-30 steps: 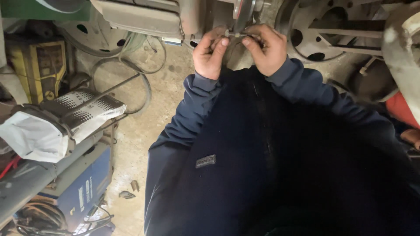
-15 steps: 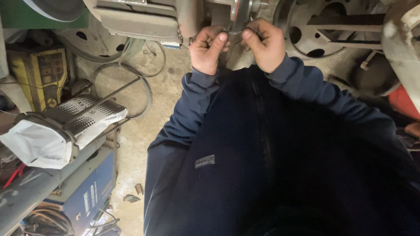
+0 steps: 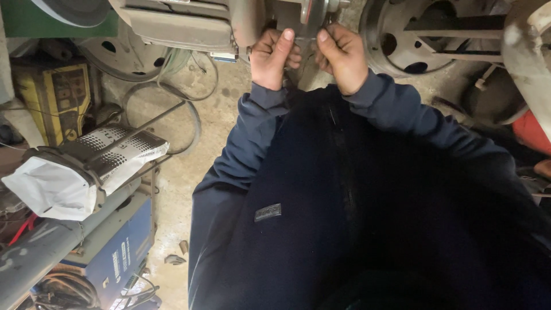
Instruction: Sharpening or cleaning a small metal bolt against a rotating grinding wheel of a bench grinder.
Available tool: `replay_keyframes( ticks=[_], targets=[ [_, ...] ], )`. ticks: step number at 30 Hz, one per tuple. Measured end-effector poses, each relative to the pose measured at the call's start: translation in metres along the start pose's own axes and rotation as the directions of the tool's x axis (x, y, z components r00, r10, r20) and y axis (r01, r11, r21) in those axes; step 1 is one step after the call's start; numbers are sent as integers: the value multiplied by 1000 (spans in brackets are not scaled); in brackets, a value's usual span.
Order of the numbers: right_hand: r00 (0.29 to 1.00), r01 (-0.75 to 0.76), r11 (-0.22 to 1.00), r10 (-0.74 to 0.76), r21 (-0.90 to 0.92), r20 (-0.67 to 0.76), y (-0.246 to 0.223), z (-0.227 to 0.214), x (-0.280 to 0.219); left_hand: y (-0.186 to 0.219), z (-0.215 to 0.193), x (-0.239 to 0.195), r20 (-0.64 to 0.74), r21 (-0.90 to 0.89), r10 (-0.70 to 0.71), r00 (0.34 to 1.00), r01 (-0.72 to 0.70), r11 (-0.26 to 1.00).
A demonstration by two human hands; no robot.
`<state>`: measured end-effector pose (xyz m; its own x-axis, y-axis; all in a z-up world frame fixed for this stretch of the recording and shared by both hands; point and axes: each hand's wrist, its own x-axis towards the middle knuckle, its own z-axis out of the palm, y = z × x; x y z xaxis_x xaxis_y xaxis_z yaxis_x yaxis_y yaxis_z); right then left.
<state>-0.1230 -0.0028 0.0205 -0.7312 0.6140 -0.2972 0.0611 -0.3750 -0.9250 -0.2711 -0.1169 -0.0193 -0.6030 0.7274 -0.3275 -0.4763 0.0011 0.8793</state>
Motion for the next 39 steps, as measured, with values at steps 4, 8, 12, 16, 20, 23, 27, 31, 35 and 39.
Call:
replay_keyframes(
  ticks=[4, 8, 12, 16, 20, 23, 27, 31, 35, 39],
  targets=[
    [999, 34, 996, -34, -78, 3, 5, -3, -4, 7, -5, -13, 55, 40, -37, 998, 35, 999],
    [994, 109, 982, -103, -154, 42, 4, -3, -8, 27, 1, -33, 161, -8, 101, 982, -101, 995],
    [991, 126, 975, -116, -181, 67, 7, -5, -9, 21, -7, -36, 172, 123, 214, 961, -237, 964],
    [963, 267, 899, -234, -349, 133, -15, -6, -12, 11, -11, -30, 151, 105, 226, 962, -243, 964],
    [896, 437, 707, -398, -556, 198, -30, -5, -10, 5, -9, -25, 148, 13, 165, 975, -169, 986],
    [894, 438, 701, -408, -562, 187, -29, -4, -7, -1, -9, -18, 142, -48, 214, 966, -209, 977],
    [941, 333, 845, -328, -418, 87, -15, -2, -3, 0, -8, -12, 121, -89, 159, 980, -149, 985],
    [984, 176, 963, -173, -204, 32, -2, -3, 1, 1, -9, -8, 102, -107, 70, 992, -59, 992],
    [992, 128, 968, -124, -214, 31, -3, 0, 2, 3, -5, -7, 82, -120, 68, 994, -57, 991],
    [1000, 7, 999, -8, -31, -13, -6, 3, 2, 2, -1, -4, 21, -54, 27, 999, -26, 998]
  ],
)
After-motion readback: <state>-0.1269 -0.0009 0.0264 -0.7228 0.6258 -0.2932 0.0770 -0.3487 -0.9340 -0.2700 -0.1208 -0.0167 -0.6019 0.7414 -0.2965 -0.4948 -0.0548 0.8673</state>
